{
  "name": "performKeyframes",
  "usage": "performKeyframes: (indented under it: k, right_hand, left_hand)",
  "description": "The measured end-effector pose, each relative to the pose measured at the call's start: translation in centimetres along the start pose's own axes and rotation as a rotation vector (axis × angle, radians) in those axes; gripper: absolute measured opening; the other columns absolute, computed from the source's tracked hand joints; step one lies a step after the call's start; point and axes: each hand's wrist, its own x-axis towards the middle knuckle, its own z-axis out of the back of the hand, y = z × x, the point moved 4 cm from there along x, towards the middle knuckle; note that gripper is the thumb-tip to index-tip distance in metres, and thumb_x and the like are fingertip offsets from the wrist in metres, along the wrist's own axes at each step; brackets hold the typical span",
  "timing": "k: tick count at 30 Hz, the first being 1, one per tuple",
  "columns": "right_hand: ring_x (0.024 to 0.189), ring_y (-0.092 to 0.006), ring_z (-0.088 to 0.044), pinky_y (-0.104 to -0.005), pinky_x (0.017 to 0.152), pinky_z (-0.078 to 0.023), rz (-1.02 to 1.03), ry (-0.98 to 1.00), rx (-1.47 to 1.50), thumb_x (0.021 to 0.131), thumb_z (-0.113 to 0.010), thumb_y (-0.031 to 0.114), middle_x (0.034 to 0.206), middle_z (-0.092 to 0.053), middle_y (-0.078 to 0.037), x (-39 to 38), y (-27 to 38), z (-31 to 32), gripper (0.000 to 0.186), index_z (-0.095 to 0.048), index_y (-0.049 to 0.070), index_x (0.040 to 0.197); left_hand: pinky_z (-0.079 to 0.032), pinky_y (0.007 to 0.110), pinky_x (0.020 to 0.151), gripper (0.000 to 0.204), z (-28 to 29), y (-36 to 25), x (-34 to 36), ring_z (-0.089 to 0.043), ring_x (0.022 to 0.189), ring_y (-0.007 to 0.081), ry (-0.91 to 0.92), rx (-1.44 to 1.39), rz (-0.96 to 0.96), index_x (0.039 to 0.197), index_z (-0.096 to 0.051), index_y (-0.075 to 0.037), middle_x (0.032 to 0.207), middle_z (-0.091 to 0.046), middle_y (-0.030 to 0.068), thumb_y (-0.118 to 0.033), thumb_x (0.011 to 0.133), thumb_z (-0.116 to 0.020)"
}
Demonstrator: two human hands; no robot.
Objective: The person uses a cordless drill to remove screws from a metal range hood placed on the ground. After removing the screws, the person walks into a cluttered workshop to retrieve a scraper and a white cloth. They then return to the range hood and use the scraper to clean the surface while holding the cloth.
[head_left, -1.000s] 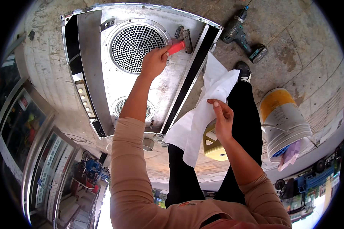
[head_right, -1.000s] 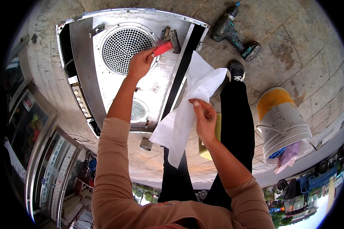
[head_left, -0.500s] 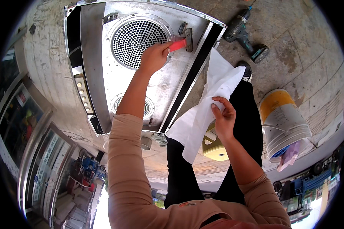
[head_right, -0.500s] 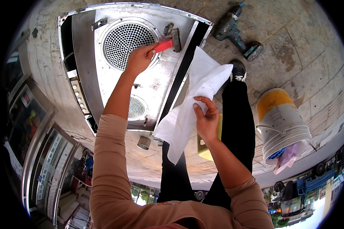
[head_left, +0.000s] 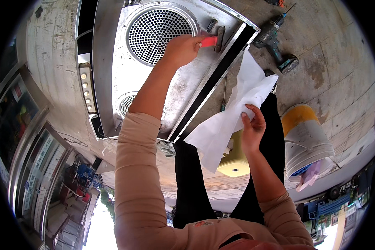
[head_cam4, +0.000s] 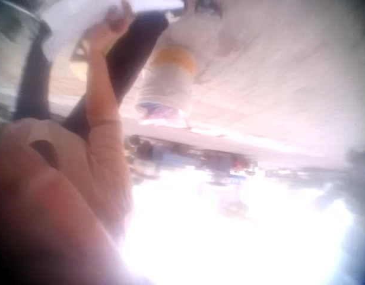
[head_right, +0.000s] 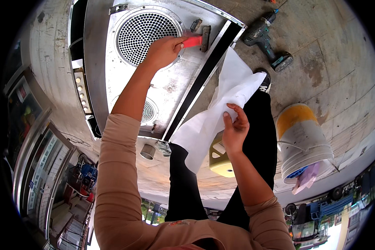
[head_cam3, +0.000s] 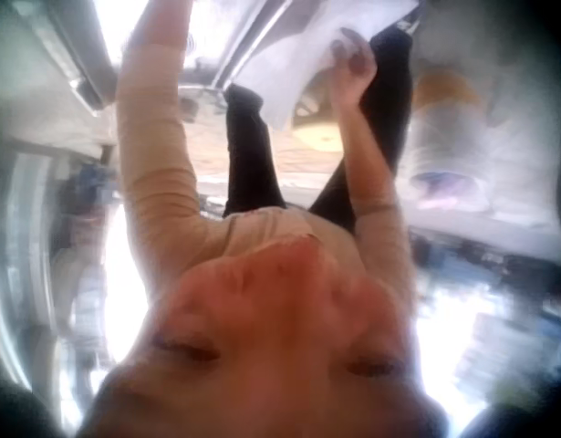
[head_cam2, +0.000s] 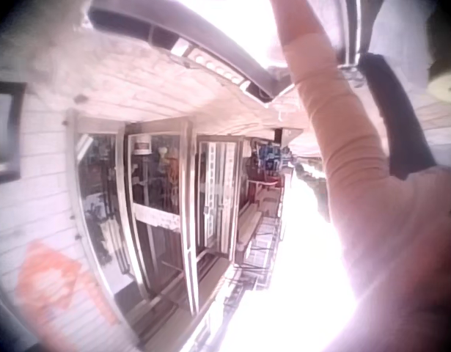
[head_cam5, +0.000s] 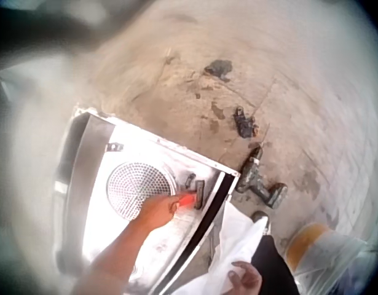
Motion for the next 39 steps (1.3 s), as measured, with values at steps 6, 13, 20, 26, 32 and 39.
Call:
performKeyframes:
  k: [6, 13, 20, 26, 32, 39]
  right_hand:
    - [0.088, -0.0057, -0.051, -0.0191, 0.083, -0.038, 0.077, -0.064, -0.016, 0.082, -0.053, -0.014, 0.104, -0.057, 0.001, -0.2, -1.7, -0.5, 0.029, -0.057, 0.002, 0.106]
    - [0.088, -0.0049, -0.049, -0.0189, 0.079, -0.037, 0.067, 0.085, -0.102, 0.080, -0.050, -0.016, 0.098, -0.052, 0.002, -1.2, -4.6, -2.6, 0.031, -0.053, 0.005, 0.102]
    - [0.089, -0.0080, -0.053, -0.0212, 0.081, -0.041, 0.033, 0.228, -0.022, 0.087, -0.066, 0.001, 0.097, -0.057, -0.001, -3.2, -5.0, -6.2, 0.024, -0.048, 0.006, 0.102]
    - [0.074, -0.0046, -0.053, -0.0192, 0.070, -0.043, 0.062, 0.155, -0.263, 0.084, -0.073, 0.006, 0.080, -0.060, 0.000, -2.9, -4.4, -5.8, 0.029, -0.054, 0.002, 0.105]
    - [0.075, -0.0042, -0.052, -0.0197, 0.069, -0.044, -0.036, 0.026, -0.268, 0.087, -0.068, 0.006, 0.079, -0.060, 0.000, -1.3, -4.1, -4.0, 0.015, -0.059, 0.000, 0.097]
    - [0.069, -0.0320, -0.061, -0.0328, 0.065, -0.047, 0.035, 0.553, -1.023, 0.081, -0.068, 0.005, 0.079, -0.061, -0.017, -3.0, -6.0, -5.5, 0.019, -0.058, 0.006, 0.097]
  left_hand:
    - [-0.046, 0.036, 0.061, 0.035, 4.4, -0.8, -11.4, -0.056, 0.066, 0.0242, -0.084, -0.107, 0.028, 0.124, -0.062, -0.020, 0.080, -0.056, 0.0073, -0.013, 0.090, -0.059]
    - [-0.045, 0.031, 0.057, 0.042, 6.1, -2.4, -23.8, -0.056, 0.064, 0.0193, 0.143, -0.322, 0.026, 0.125, -0.063, -0.019, 0.083, -0.059, 0.0046, -0.008, 0.085, -0.063]
    - [-0.045, 0.033, 0.058, 0.041, 2.5, -2.0, -26.4, -0.055, 0.065, 0.0203, 0.265, -0.424, 0.015, 0.125, -0.061, -0.021, 0.080, -0.057, 0.0030, -0.010, 0.085, -0.063]
    - [-0.048, 0.037, 0.066, 0.037, 0.8, -4.0, -26.7, -0.059, 0.072, 0.0248, 0.351, -0.647, 0.063, 0.125, -0.061, -0.018, 0.086, -0.060, 0.0065, -0.011, 0.088, -0.060]
    - [-0.049, 0.039, 0.070, 0.033, 3.2, -1.5, -27.3, -0.061, 0.076, 0.0249, 0.379, -0.797, 0.171, 0.124, -0.061, -0.013, 0.086, -0.063, 0.0092, -0.016, 0.091, -0.056]
    - [-0.036, 0.021, 0.051, 0.052, 4.8, 2.5, -22.8, -0.048, 0.058, 0.0057, 0.051, -1.357, 0.666, 0.125, -0.051, 0.002, 0.080, -0.060, 0.0057, -0.027, 0.085, -0.068]
